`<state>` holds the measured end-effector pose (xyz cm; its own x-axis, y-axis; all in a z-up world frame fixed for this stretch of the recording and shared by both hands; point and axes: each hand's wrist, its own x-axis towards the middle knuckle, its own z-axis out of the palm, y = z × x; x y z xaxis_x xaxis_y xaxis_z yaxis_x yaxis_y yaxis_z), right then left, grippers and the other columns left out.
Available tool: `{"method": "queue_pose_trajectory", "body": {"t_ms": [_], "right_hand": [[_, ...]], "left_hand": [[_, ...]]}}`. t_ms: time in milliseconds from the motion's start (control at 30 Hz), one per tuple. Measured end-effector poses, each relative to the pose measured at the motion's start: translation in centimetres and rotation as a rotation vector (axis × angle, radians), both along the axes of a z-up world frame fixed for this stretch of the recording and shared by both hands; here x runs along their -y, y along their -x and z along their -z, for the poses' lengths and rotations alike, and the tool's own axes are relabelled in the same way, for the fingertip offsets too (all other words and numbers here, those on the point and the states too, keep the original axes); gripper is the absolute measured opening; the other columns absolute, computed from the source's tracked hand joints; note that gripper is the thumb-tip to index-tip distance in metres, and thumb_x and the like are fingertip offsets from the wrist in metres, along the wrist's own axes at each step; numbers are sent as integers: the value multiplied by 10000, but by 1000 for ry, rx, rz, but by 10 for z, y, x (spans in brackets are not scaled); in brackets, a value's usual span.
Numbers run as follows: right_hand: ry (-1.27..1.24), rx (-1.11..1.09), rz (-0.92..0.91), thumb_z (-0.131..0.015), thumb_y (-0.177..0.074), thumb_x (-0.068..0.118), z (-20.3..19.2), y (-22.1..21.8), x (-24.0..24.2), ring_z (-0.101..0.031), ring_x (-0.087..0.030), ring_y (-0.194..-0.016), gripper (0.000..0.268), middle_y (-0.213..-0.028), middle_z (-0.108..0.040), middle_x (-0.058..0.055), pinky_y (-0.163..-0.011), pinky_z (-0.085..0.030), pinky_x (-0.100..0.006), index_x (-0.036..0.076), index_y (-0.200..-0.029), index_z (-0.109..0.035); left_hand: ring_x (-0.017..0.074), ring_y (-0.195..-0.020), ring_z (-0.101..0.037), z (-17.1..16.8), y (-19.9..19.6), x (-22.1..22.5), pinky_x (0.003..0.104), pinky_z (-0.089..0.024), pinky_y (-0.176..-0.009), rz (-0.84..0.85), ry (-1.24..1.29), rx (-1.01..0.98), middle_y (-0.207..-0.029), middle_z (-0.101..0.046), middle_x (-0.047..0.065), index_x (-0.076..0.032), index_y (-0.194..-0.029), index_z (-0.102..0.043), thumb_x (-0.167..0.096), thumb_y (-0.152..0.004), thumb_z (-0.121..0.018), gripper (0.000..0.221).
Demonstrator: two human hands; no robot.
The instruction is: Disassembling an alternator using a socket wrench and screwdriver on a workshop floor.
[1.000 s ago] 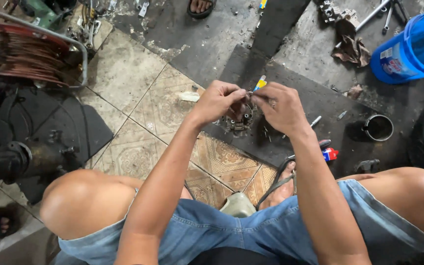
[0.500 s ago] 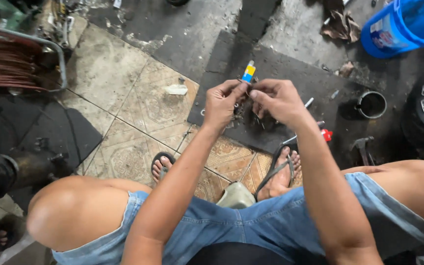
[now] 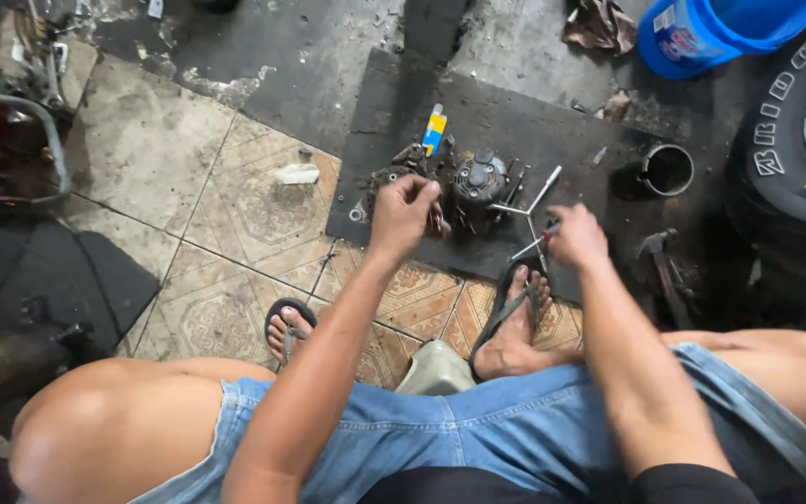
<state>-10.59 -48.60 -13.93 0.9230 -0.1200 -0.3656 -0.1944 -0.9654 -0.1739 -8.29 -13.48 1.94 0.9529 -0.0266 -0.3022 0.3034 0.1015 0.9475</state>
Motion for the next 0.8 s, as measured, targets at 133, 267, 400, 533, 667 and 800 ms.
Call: {"method": "queue_pose_trajectory", "body": {"t_ms": [133, 267, 400, 533, 667, 800], "right_hand": [[176, -169, -37, -745, -814, 148, -2, 22, -26, -646, -401, -1177, 526, -1332, -534, -139, -906, -617, -565, 264, -1324, -686], [176, -166, -5, -629, -902, 119, 3, 19, -27, -600, -412, -1207, 352, -1335, -478, -152, -927, -609, -548, 147, -1238, -728], [73, -111, 57, -582, -895, 140, -8, -6, -31, -702, -457, -1068, 373, -1299, -573, -175, -909, -604, -607, 81, -1260, -633], [-238, 223, 209, -463, -1067, 229, -84, -48, -67, -690, -549, -974, 263, -1022, -703, -315, -815, -531, -646, 8, -1165, -565], [-615, 858, 91, -565, -1083, 84, -170, -98, -106, -725, -481, -838, 114, -957, -720, -286, -652, -544, -557, -4, -1144, -603], [-798, 1190, -365, -514, -1120, 18, -276, -140, -132, -742, -441, -823, 248, -1088, -689, -341, -658, -599, -466, -141, -1300, -573]], "left_hand": [[232, -396, -642, 24, 6, 0, 321, -520, -293, -4, 6, -89, -599, -662, 168, 0, -853, -717, -111, -949, -638, 167], [197, -398, -632, 42, 0, -9, 291, -492, -331, 26, -103, -85, -580, -669, 138, 5, -878, -724, -132, -952, -641, 176], [259, -389, -655, -14, -15, -21, 332, -528, -312, -11, -93, -74, -522, -626, 148, 15, -927, -683, -187, -986, -586, 232], [206, -509, -637, -35, -71, -26, 340, -495, -454, 14, -213, 239, -612, -613, 124, 29, -987, -697, -232, -1008, -589, 284], [368, -823, -721, -79, -132, -18, 494, -555, -796, 59, -282, 572, -805, -703, 201, -28, -1091, -742, -225, -1030, -548, 283], [298, -827, -749, -115, -190, -1, 437, -577, -791, -3, -303, 693, -777, -733, 76, -156, -1063, -759, -215, -1007, -590, 187]]}}
